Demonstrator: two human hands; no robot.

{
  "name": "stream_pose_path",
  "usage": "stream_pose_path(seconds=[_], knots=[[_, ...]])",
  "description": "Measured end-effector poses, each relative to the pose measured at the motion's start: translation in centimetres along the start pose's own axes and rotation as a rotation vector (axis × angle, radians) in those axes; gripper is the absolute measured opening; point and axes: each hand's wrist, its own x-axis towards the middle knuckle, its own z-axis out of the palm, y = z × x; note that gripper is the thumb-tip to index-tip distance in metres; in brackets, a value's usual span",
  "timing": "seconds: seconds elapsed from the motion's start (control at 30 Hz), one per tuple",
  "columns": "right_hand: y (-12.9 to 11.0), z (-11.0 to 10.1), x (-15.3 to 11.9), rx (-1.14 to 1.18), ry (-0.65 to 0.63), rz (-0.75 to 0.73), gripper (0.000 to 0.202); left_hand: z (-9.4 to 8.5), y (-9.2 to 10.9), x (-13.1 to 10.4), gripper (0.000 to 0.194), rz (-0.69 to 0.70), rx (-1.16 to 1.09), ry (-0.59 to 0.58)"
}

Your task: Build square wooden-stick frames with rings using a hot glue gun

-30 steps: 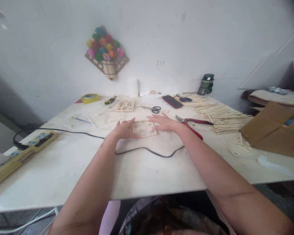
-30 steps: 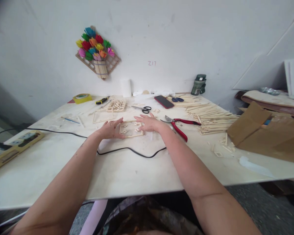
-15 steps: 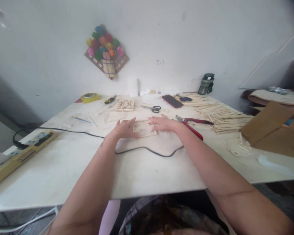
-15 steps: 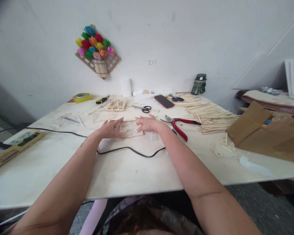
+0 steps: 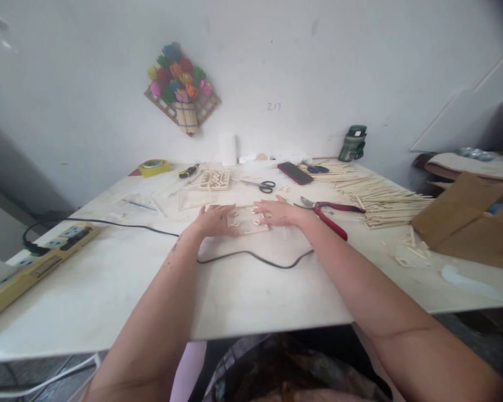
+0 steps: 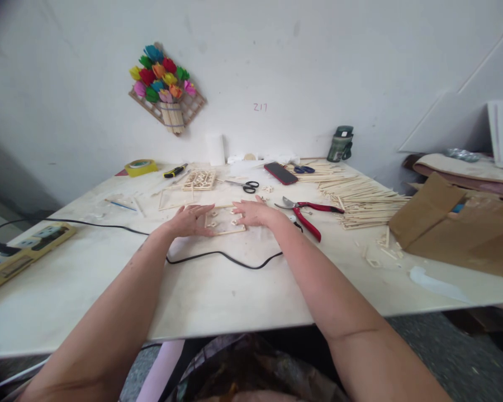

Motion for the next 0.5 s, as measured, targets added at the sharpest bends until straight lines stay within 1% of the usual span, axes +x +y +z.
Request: stream_pose_path(seconds=[0.13, 0.3, 0.5], knots=[[0.0, 0.4, 0.0, 0.011, 0.032, 0.015, 0.057, -0.2, 0.2, -0.2, 0.082, 0.0, -0.012, -0.009], [0.4, 1.2, 0.7, -0.021, 0.078, 0.031, 0.052, -0.5, 0.5, -0.3, 0.065, -0.001, -0.023, -0.009], [0.4, 1.2, 0.9, -0.052, 0.078, 0.036, 0.049, -0.4, 0.9, -0.2, 0.057, -0.037, -0.038, 0.0]])
